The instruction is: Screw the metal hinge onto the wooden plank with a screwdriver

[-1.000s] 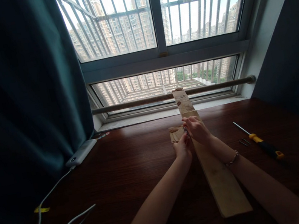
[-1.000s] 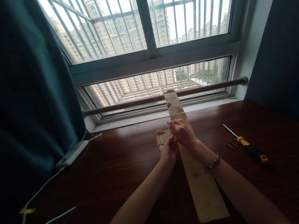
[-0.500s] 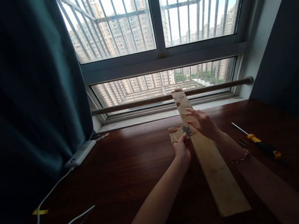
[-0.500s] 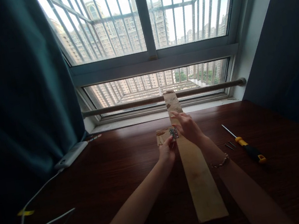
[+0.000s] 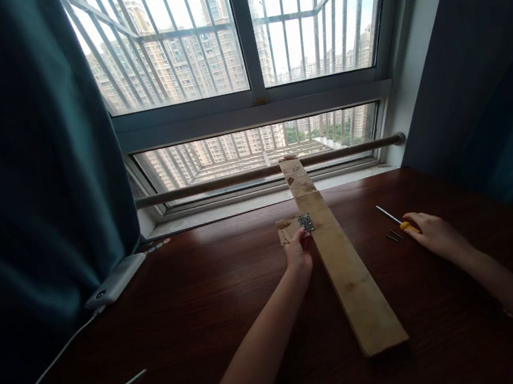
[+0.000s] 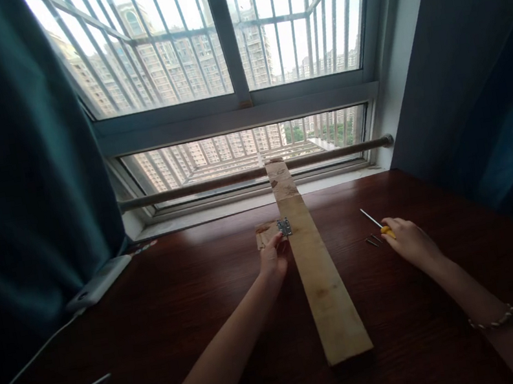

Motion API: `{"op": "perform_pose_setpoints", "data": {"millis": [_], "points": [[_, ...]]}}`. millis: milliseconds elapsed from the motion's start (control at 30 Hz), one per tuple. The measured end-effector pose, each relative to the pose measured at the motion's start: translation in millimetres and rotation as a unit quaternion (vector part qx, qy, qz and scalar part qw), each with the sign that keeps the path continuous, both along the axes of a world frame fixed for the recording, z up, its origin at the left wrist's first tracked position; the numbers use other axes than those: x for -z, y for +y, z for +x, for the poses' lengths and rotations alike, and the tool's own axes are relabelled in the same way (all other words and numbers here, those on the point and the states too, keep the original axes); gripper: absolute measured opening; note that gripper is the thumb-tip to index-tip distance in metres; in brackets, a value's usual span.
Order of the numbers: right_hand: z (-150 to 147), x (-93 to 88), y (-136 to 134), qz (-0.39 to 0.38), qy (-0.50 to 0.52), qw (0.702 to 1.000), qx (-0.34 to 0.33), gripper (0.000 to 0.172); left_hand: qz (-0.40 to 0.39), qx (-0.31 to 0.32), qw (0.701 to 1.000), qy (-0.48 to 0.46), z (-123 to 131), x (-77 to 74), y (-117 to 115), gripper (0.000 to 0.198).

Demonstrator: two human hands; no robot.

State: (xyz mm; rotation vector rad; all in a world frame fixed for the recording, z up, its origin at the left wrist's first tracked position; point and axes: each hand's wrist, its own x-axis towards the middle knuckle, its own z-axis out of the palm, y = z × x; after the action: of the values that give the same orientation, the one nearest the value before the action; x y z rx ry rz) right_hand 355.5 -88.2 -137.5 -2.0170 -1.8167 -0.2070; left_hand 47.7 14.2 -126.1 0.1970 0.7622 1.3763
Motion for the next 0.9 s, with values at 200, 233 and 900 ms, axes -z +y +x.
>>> {"op": "perform_pose_setpoints", "data": {"millis": [200,233,900], "points": [[36.9,48.8,-14.8,-0.033,0.026,0.994,0.098,0.041,0.004,0.012,1.0,-0.005,0.4,3.5,2.8,0.015],[38.6,50.7,-13.3,-0.039,0.038,0.994,0.092,0.042,0.004,0.011,1.0,-0.003,0.2,3.9,3.1,0.015],[22.4,43.7,-14.9,0.086,0.128,0.976,0.154,0.042,0.001,0.013,1.0,0.006,-1.7,-2.0,-0.1,0.013]]}}
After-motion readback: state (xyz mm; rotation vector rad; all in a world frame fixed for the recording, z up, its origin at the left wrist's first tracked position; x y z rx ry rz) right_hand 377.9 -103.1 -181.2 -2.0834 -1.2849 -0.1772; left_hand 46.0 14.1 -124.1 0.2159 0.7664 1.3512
